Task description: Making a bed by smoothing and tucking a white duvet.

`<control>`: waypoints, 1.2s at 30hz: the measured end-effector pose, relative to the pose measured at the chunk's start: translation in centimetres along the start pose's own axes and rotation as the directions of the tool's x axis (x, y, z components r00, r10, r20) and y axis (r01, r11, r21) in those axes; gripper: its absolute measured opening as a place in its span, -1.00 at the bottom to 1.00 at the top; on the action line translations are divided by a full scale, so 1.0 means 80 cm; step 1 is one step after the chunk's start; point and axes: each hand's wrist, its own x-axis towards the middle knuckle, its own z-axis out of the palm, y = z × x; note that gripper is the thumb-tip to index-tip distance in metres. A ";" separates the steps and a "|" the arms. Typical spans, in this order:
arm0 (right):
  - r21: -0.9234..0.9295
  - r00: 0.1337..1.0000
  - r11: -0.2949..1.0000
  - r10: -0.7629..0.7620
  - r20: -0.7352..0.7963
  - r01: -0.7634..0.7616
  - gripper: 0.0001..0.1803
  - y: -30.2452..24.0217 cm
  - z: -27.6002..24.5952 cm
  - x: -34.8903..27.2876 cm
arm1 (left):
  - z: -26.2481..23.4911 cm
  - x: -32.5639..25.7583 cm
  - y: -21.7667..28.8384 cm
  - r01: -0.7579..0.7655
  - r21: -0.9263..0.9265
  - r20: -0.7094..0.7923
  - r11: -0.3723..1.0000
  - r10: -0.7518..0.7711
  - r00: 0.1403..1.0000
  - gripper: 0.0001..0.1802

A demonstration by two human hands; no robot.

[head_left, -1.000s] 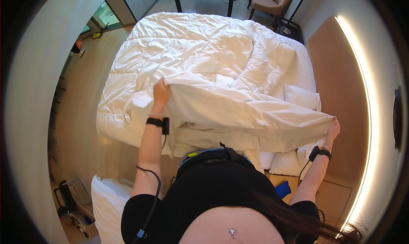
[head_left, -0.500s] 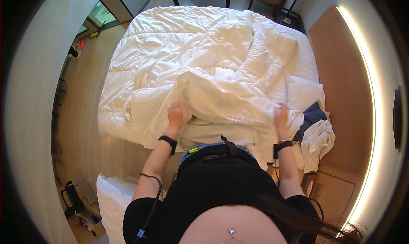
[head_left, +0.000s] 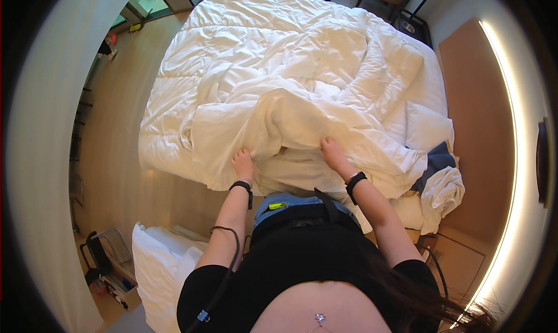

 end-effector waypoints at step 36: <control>0.478 0.896 0.782 0.444 0.021 -0.399 -0.65 0.007 -0.196 -0.119 | -0.066 0.114 -0.142 0.155 -0.425 0.432 0.892 0.050 0.900 -0.35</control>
